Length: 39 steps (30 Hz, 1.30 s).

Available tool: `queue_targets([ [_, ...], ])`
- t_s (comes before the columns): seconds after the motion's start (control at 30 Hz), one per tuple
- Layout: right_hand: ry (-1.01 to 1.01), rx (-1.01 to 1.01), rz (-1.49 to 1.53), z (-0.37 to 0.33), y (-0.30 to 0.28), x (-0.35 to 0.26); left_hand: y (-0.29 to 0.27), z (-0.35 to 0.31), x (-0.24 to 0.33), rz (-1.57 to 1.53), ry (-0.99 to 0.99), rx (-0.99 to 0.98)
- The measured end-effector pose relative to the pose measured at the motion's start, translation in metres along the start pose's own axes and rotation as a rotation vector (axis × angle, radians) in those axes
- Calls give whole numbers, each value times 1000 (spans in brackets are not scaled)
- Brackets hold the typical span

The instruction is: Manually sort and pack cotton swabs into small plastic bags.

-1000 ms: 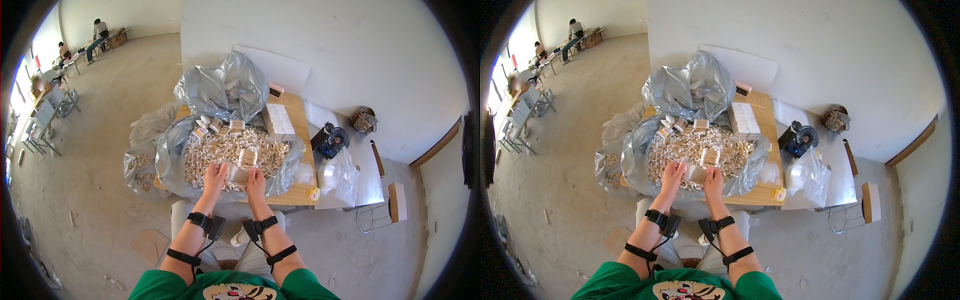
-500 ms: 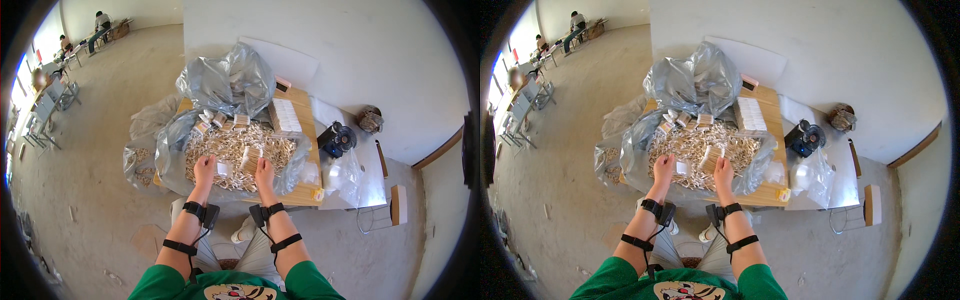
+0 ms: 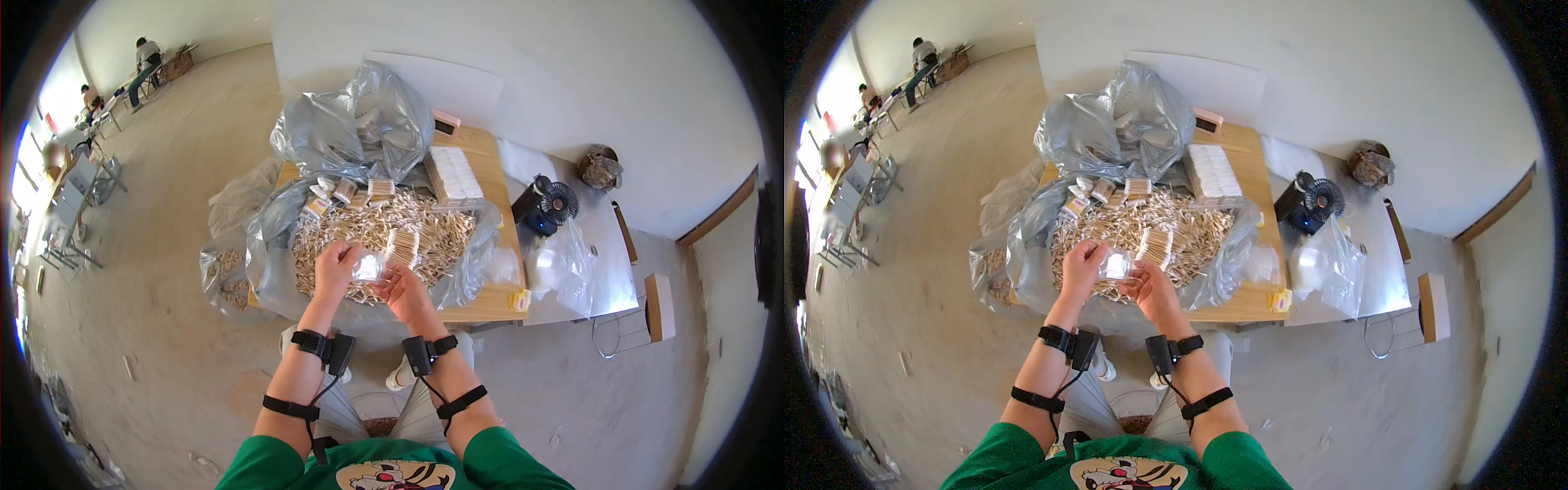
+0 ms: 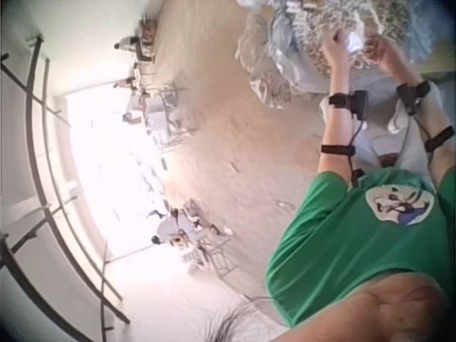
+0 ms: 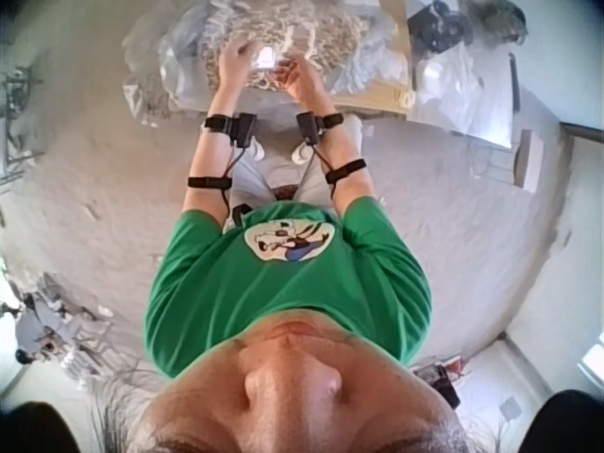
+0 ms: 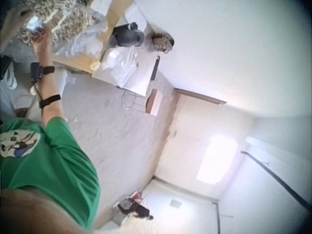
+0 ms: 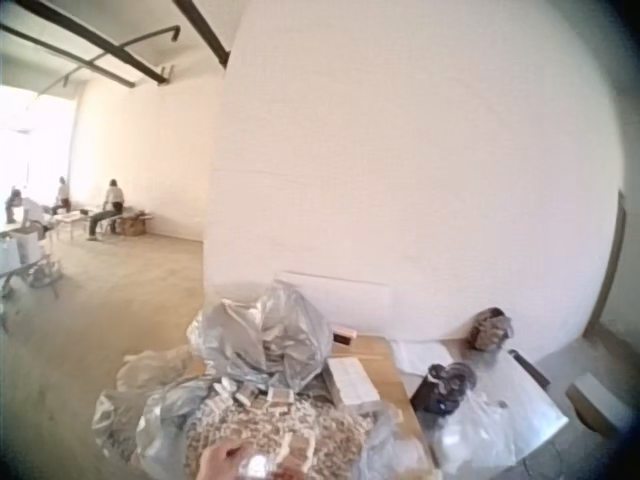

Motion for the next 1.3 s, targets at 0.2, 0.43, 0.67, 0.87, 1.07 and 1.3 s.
queue_targets([
  [0.2,-22,-50,-83,-16,3,-13,17,-14,21,163,141,-18],
  [0.43,10,-52,-23,-44,7,-21,43,-33,54,383,337,-211],
  [0.67,-23,-39,66,-60,-1,-34,36,-41,58,357,236,-114],
  [0.87,-136,48,-45,-66,-13,-48,31,-43,50,295,235,-50],
  [1.07,-355,113,-373,-83,-59,-105,35,-33,10,229,107,-72],
  [1.3,-576,385,-500,-113,-142,-167,38,-36,-26,40,-52,-147],
])
Point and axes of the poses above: each hand's wrist, its own z-axis towards the middle knuckle, its own y-axis out of the palm, x = y × z, the point moved 6 cm from there along z, towards the middle knuckle, and after that the axes turned 6 degrees about -y, right-handed, at the moved point
